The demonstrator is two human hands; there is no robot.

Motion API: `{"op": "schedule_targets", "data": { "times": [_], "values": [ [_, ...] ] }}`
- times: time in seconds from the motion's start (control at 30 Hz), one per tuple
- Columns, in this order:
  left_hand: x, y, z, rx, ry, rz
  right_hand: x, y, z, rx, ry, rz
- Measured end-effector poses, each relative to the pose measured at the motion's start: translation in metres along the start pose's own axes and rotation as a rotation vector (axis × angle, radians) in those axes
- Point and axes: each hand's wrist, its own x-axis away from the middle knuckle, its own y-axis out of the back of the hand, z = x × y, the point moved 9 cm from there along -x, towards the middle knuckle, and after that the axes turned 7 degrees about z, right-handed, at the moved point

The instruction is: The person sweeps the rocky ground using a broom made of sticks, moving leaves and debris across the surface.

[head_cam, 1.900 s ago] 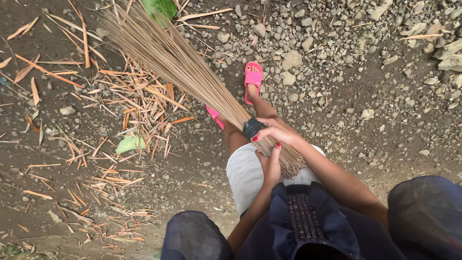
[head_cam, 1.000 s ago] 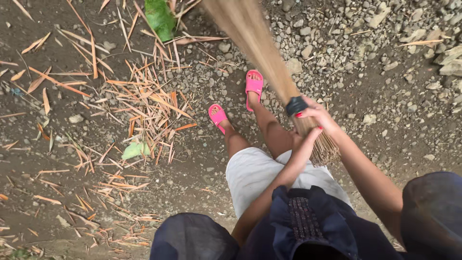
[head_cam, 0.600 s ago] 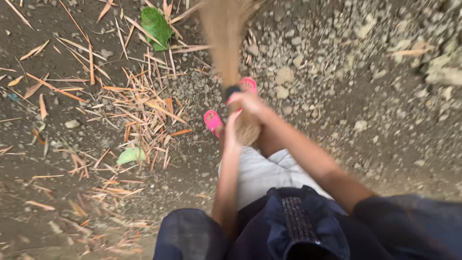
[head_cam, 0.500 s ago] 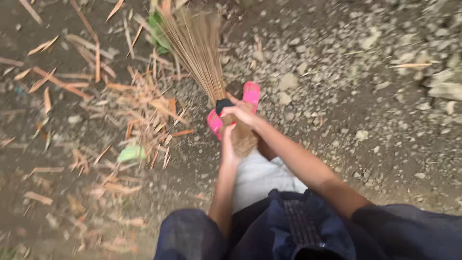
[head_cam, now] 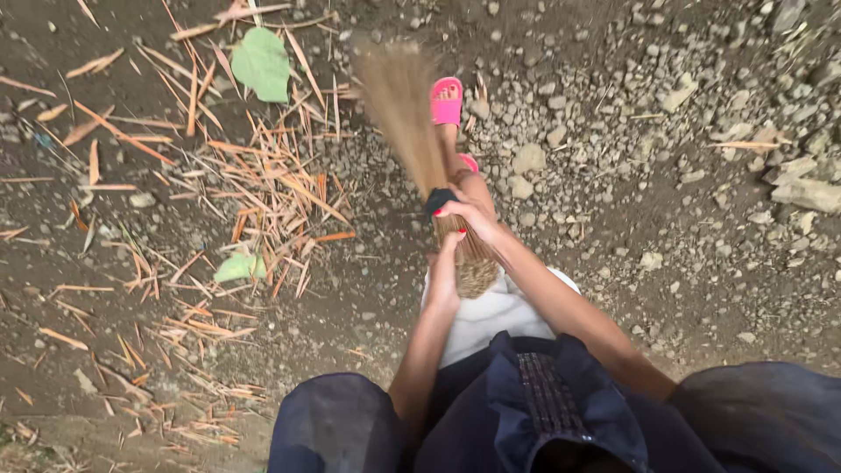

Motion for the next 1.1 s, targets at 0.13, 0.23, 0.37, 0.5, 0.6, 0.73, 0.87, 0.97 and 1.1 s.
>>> {"op": "schedule_targets", "data": {
  "times": [0.13, 0.23, 0.37, 0.5, 0.6, 0.73, 0.87, 0.97, 1.1],
  "values": [
    [0.019, -0.026, 0.035, -0.243, -0.043, -0.105, 0.036, 0.012, 0.038, 0.109, 0.074, 0.19],
    [0.024, -0.069, 0.044, -0.329, -0.197, 0.171, 0.094, 0.038, 0.075, 0.019, 0.097, -0.005],
    [-0.008, -0.13, 0.013, -0.415, -0.171, 0.479, 0.114, 0.081, 0.086, -0.499, -0.058, -0.214],
    [-0.079, -0.178, -0.03, -0.255, 0.353, 0.386, 0.037, 0.137, 0.127, -0.545, 0.001, -0.384],
    [-0.117, -0.194, -0.096, -0.318, 0.075, 0.353, -0.036, 0.123, 0.158, -0.463, -0.063, -0.275],
    [-0.098, -0.131, -0.13, -0.122, 0.069, 0.108, -0.082, 0.062, 0.178, -0.291, -0.07, -0.145],
    [-0.074, -0.173, -0.099, -0.254, -0.175, 0.167, -0.028, 0.085, 0.212, -0.039, -0.146, -0.137],
    [-0.053, -0.206, -0.079, -0.189, -0.24, 0.181, 0.011, 0.083, 0.239, -0.214, -0.152, -0.077],
    [-0.071, -0.232, -0.11, -0.312, -0.049, 0.265, 0.011, 0.108, 0.275, -0.284, 0.057, -0.322]
  ]
}}
